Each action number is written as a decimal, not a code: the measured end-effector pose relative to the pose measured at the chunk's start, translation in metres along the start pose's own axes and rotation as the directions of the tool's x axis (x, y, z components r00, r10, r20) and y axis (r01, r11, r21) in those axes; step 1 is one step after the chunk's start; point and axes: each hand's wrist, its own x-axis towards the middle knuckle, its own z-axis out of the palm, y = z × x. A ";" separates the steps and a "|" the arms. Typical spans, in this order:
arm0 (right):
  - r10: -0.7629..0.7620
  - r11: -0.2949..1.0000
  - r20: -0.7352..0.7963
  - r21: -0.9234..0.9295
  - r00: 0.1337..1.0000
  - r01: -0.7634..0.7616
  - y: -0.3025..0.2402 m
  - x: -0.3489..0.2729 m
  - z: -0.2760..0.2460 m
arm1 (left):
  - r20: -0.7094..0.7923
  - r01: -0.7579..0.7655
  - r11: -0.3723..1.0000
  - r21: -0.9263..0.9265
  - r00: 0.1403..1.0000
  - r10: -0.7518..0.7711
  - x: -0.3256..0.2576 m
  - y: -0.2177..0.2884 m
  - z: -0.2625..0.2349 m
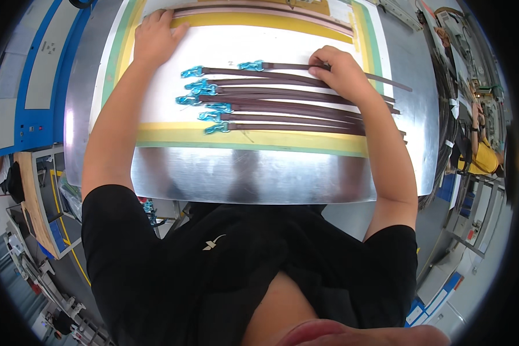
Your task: The person aligns multiple dark brown cables on a marked work surface, secures them with blue clips, and uses a machine to process the ends. The person repeatedly picks up, aligns, and clips the cables, then feeds them into the machine for processing.
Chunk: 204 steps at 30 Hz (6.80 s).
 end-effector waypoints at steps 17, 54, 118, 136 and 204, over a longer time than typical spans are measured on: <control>-0.062 0.963 -0.322 -0.269 0.945 -0.029 0.001 0.001 0.057 | 0.101 -0.188 0.934 -0.304 0.968 0.228 0.021 0.109 -0.012; 0.083 0.982 -0.446 -0.118 0.891 -0.150 0.035 0.098 0.023 | -0.087 -0.443 0.819 -0.365 0.892 0.444 0.067 0.190 0.010; -0.021 0.948 -0.433 -0.294 0.901 -0.120 0.060 0.096 0.028 | 0.111 -0.333 0.904 -0.267 0.921 0.373 0.064 0.218 -0.007; 0.043 0.932 -0.351 -0.324 0.935 -0.164 0.048 0.087 0.015 | 0.016 -0.295 0.901 -0.318 0.949 0.316 0.062 0.227 -0.002; 0.178 0.898 -0.388 -0.312 0.904 -0.310 0.141 0.018 -0.042 | 0.399 -0.093 0.977 -0.193 0.902 0.165 0.090 0.344 -0.051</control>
